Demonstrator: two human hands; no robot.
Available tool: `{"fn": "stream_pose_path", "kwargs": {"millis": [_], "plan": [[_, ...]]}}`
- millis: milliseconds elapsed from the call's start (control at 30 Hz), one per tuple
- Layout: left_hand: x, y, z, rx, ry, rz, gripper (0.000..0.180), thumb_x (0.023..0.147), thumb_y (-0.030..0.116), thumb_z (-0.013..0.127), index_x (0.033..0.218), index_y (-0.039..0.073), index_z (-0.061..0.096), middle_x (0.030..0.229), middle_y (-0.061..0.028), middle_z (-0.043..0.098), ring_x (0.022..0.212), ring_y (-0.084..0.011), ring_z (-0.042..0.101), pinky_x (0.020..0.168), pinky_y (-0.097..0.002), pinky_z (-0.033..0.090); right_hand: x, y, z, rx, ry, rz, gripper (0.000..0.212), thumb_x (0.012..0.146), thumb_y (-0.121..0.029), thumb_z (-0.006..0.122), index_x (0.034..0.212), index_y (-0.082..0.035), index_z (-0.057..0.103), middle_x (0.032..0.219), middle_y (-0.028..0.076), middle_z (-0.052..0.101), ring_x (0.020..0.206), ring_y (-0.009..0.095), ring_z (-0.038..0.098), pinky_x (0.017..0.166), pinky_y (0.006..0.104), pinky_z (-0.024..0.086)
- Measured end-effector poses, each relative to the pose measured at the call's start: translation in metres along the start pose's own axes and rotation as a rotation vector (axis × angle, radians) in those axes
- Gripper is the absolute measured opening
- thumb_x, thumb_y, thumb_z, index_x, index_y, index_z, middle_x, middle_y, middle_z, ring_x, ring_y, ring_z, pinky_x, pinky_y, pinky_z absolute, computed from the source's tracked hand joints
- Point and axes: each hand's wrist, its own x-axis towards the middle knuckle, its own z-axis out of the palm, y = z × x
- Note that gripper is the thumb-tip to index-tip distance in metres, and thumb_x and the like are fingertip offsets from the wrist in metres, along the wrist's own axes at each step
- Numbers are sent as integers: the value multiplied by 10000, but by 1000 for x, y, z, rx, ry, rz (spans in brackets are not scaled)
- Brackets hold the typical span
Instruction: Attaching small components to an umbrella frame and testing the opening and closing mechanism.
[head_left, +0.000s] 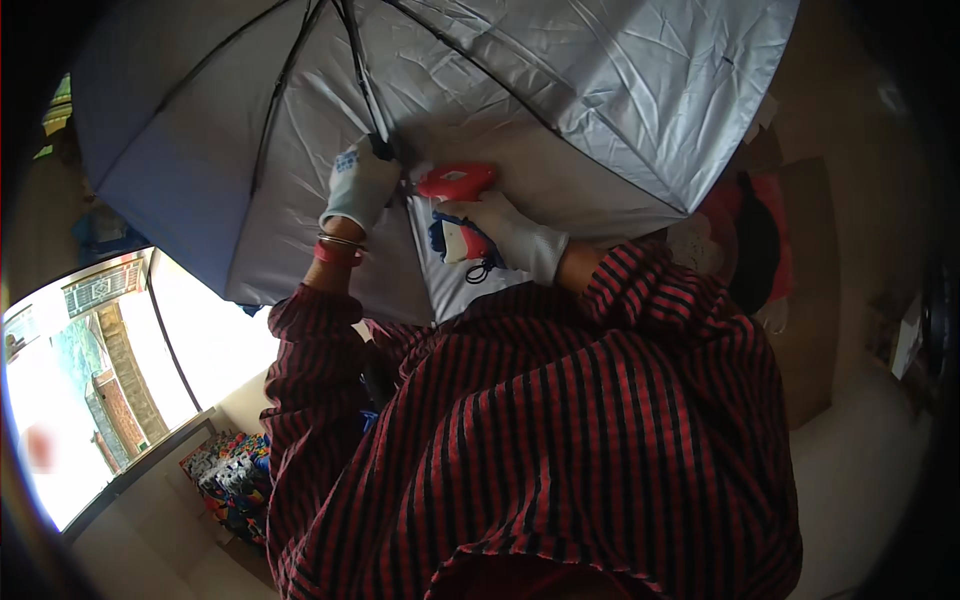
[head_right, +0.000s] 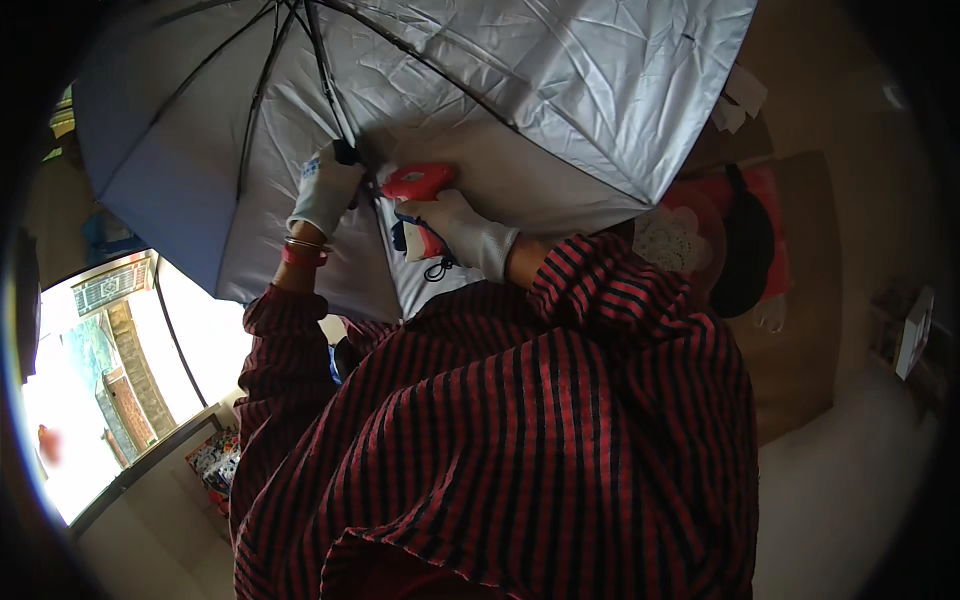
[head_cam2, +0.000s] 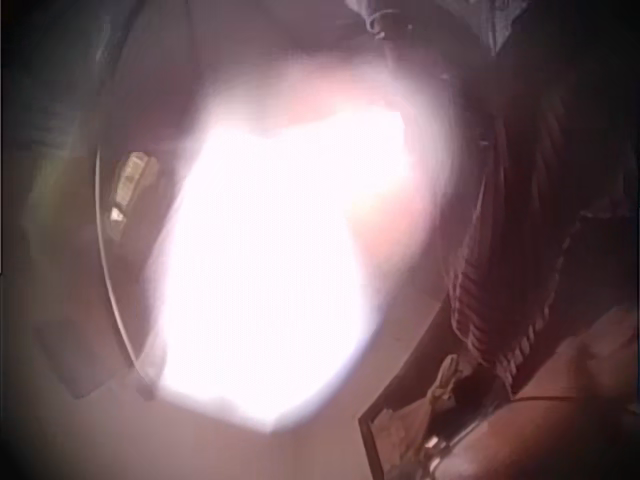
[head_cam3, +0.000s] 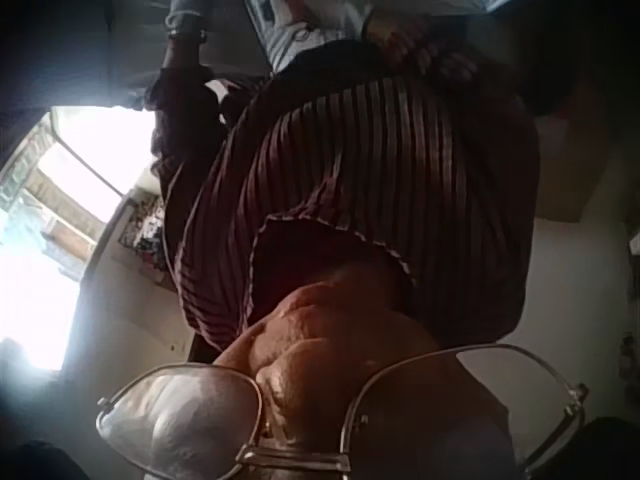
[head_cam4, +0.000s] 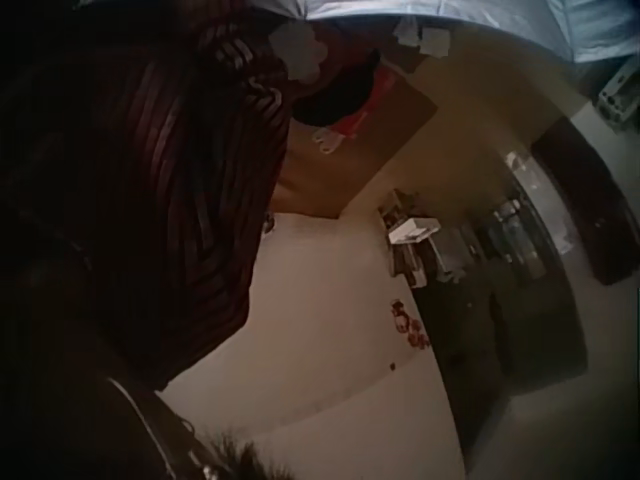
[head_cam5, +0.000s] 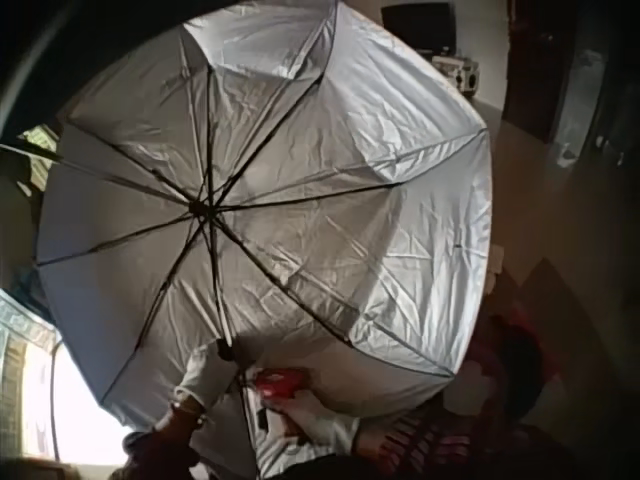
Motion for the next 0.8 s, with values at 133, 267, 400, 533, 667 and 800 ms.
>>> {"fn": "stream_pose_path", "kwargs": {"millis": [133, 267, 400, 533, 667, 800], "plan": [[28, -35, -75, 369, 151, -124, 336, 837, 273, 598, 1105, 71, 612, 1049, -193, 675, 1040, -370, 630, 874, -443, 509, 15, -38, 14, -319, 84, -248, 313, 833, -260, 679, 995, -7, 593, 761, 30, 595, 569, 110, 544, 465, 303, 439], [41, -56, -86, 455, 320, -178, 386, 828, 295, 625, 1135, 64, 584, 1079, -198, 665, 1046, -371, 630, 867, -450, 519, 32, -78, 5, -447, 190, -519, 254, 820, -261, 671, 773, -21, 606, 622, -6, 558, 507, 76, 504, 441, 285, 420], [-25, -11, -31, 298, 351, -160, 667, 758, 483, 709, 1235, 76, 482, 1164, -199, 624, 1053, -352, 635, 841, -437, 526, 29, -77, -2, -304, 212, -629, 227, 840, -230, 657, 778, -14, 622, 617, -21, 552, 524, 68, 520, 478, 261, 453], [-60, 31, 38, 190, -39, -133, 713, 746, 460, 735, 1230, 25, 442, 1086, -198, 658, 989, -352, 658, 824, -421, 524, 8, -71, -24, -393, 288, -688, 197, 847, -213, 668, 851, -19, 635, 694, -21, 585, 582, 58, 547, 501, 253, 467], [-65, 43, 65, 127, 7, -117, 648, 791, 375, 707, 1239, 8, 417, 1024, -198, 676, 964, -357, 665, 810, -428, 527, 25, -59, -27, -235, 217, -587, 185, 851, -200, 663, 775, -34, 630, 652, -35, 573, 532, 56, 523, 487, 250, 439], [-60, 46, 66, -16, 78, -115, 562, 787, 290, 690, 1203, 8, 439, 972, -238, 674, 915, -388, 662, 794, -455, 524, 27, -54, -29, -420, 293, -775, 210, 853, -188, 652, 701, -53, 598, 605, -59, 537, 519, 44, 514, 480, 246, 414]]}}
